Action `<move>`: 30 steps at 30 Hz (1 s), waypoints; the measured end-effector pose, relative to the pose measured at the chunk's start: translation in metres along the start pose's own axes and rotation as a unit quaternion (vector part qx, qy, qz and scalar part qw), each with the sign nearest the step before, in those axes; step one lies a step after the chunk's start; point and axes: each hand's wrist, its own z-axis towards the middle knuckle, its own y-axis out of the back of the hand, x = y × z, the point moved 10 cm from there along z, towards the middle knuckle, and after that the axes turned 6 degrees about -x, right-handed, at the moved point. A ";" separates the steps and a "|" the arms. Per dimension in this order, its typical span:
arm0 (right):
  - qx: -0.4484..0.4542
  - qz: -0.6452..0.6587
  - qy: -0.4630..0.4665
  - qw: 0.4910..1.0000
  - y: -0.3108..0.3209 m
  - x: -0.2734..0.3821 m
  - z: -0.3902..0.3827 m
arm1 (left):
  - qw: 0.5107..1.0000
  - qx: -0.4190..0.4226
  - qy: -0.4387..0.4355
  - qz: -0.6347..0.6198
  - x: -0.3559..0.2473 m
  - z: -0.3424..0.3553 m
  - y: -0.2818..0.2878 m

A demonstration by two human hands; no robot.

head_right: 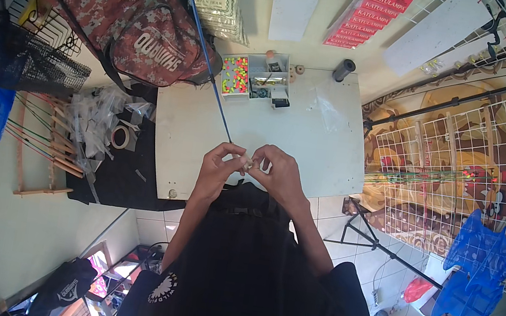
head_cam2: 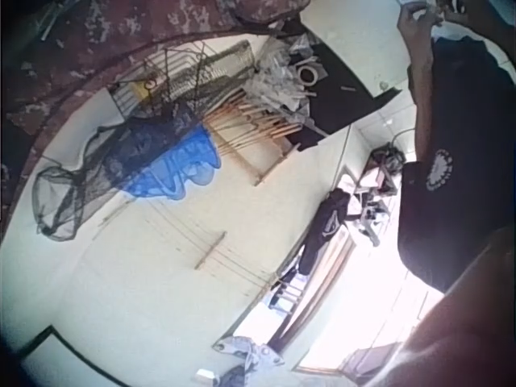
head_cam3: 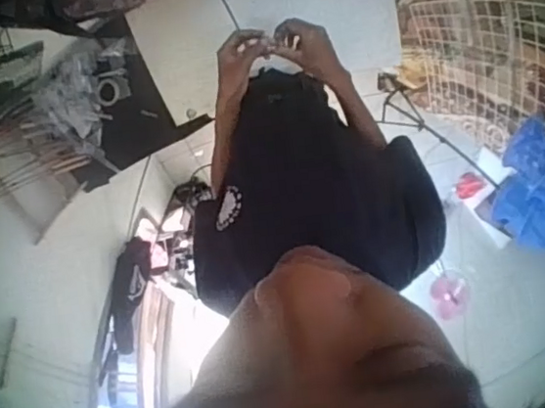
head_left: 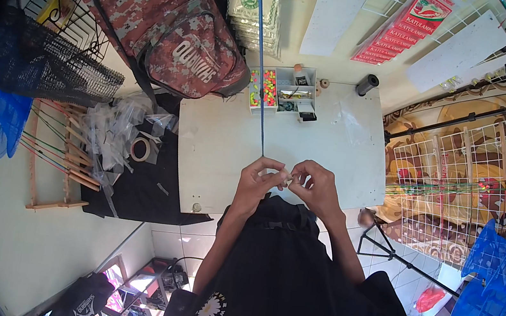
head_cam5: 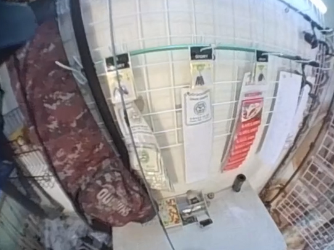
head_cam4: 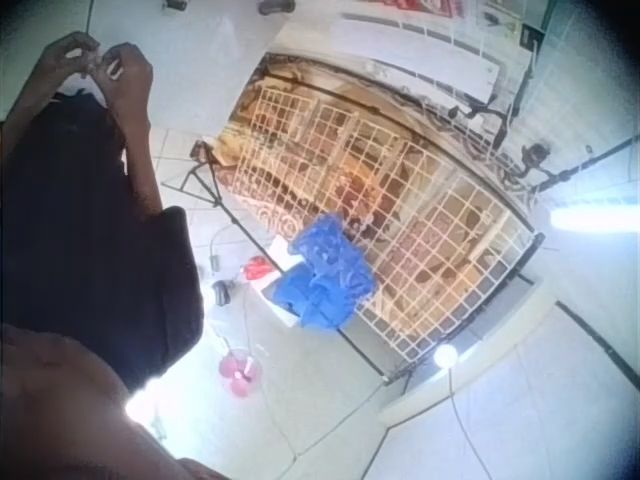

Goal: The recorder is repairing the tip or guide of a fishing rod using adhesive or thread.

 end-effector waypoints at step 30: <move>-0.058 0.028 0.126 0.990 -0.017 0.009 0.004 | 0.996 0.042 0.077 -0.014 0.004 -0.010 0.025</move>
